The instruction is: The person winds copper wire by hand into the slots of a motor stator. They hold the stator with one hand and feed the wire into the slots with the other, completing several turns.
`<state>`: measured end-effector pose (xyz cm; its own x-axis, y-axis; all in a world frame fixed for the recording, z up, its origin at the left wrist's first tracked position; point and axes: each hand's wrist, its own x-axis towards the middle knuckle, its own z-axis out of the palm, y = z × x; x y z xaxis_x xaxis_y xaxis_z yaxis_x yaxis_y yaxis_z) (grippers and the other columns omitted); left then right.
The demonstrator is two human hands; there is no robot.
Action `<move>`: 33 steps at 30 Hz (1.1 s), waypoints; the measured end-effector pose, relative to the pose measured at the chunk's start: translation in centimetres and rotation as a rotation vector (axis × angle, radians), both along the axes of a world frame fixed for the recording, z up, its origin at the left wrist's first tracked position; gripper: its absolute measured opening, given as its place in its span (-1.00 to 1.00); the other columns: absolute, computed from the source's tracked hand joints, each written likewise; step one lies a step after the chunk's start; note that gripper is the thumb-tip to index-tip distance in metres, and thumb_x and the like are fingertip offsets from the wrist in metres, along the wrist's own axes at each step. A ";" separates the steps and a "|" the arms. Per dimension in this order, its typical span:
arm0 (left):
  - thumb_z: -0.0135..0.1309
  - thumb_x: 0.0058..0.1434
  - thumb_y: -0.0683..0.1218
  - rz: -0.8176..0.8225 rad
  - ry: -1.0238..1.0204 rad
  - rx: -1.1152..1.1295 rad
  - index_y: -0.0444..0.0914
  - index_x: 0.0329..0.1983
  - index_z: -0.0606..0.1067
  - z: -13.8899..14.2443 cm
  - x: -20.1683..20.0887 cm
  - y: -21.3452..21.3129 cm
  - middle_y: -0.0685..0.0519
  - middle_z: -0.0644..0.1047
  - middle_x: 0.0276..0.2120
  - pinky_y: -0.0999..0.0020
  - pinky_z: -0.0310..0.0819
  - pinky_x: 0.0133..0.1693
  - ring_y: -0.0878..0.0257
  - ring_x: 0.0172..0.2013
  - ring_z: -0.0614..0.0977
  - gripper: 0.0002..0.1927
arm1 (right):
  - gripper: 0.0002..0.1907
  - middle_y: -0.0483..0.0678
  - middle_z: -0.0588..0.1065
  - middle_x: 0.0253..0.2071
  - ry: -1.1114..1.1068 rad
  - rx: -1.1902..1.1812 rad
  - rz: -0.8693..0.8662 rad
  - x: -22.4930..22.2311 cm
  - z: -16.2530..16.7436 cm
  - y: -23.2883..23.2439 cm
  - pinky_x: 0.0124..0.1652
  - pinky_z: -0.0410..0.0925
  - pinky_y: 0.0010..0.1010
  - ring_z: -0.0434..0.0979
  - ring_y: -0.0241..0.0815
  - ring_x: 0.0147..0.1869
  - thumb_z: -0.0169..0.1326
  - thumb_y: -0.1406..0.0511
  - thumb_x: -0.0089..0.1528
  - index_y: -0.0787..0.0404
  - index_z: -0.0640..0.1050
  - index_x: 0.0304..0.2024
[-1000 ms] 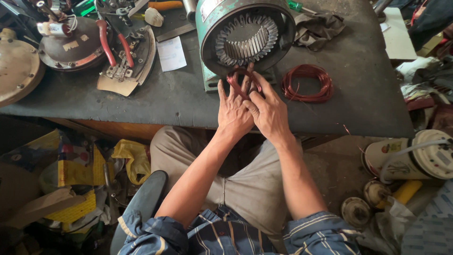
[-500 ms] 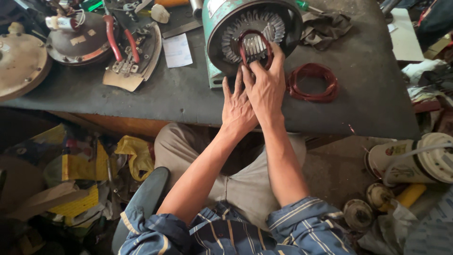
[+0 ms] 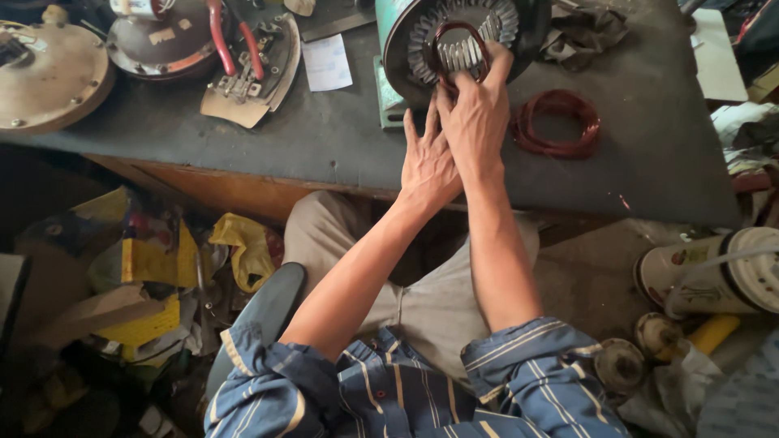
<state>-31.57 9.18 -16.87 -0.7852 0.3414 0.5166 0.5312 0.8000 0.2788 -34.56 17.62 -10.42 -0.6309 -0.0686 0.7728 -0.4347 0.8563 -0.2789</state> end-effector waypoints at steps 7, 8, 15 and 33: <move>-0.05 0.32 0.21 -0.013 -0.002 -0.011 -0.10 0.47 0.23 0.6 0.5 -0.2 -0.04 0.26 0.44 -0.58 -0.21 0.31 -0.23 0.49 -0.03 -0.31 | -0.70 0.12 0.26 0.25 -0.051 -0.087 0.006 -0.1 0.1 -0.2 -0.01 0.48 -0.16 0.61 0.15 0.06 0.40 0.35 0.20 0.35 0.58 -0.11; -0.05 0.32 0.22 -0.015 -0.004 -0.015 -0.10 0.47 0.24 0.7 0.7 -0.2 -0.03 0.26 0.43 -0.58 -0.21 0.30 -0.23 0.49 -0.02 -0.31 | -0.72 0.12 0.26 0.26 -0.056 -0.102 0.010 -0.1 0.1 -0.2 -0.02 0.48 -0.16 0.61 0.14 0.05 0.41 0.36 0.20 0.34 0.59 -0.15; -0.05 0.32 0.22 -0.009 -0.002 -0.015 -0.06 0.46 0.25 0.9 1.3 -0.3 0.00 0.30 0.41 -0.58 -0.23 0.30 -0.23 0.48 -0.01 -0.33 | -0.77 0.05 0.26 0.34 0.012 -0.148 0.039 0.5 0.0 -0.4 0.05 0.49 -0.24 0.57 0.08 0.19 0.45 0.34 0.09 0.26 0.68 -0.27; 0.15 0.06 -0.02 -0.092 -0.073 0.119 -0.18 -0.26 0.66 2.8 0.8 -5.7 -0.09 0.52 0.19 -0.08 0.21 0.30 -0.07 0.29 0.42 -0.77 | -0.80 0.06 0.31 0.34 -0.012 -0.224 -0.020 0.3 0.0 -1.0 0.13 0.46 -0.21 0.49 0.10 0.29 0.40 0.30 0.13 0.25 0.69 -0.25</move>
<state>-30.75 3.49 -14.04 -0.7901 0.3538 0.5005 0.5760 0.7077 0.4090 -34.23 16.62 -10.46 -0.6396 0.1172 0.7597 -0.4135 0.7807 -0.4685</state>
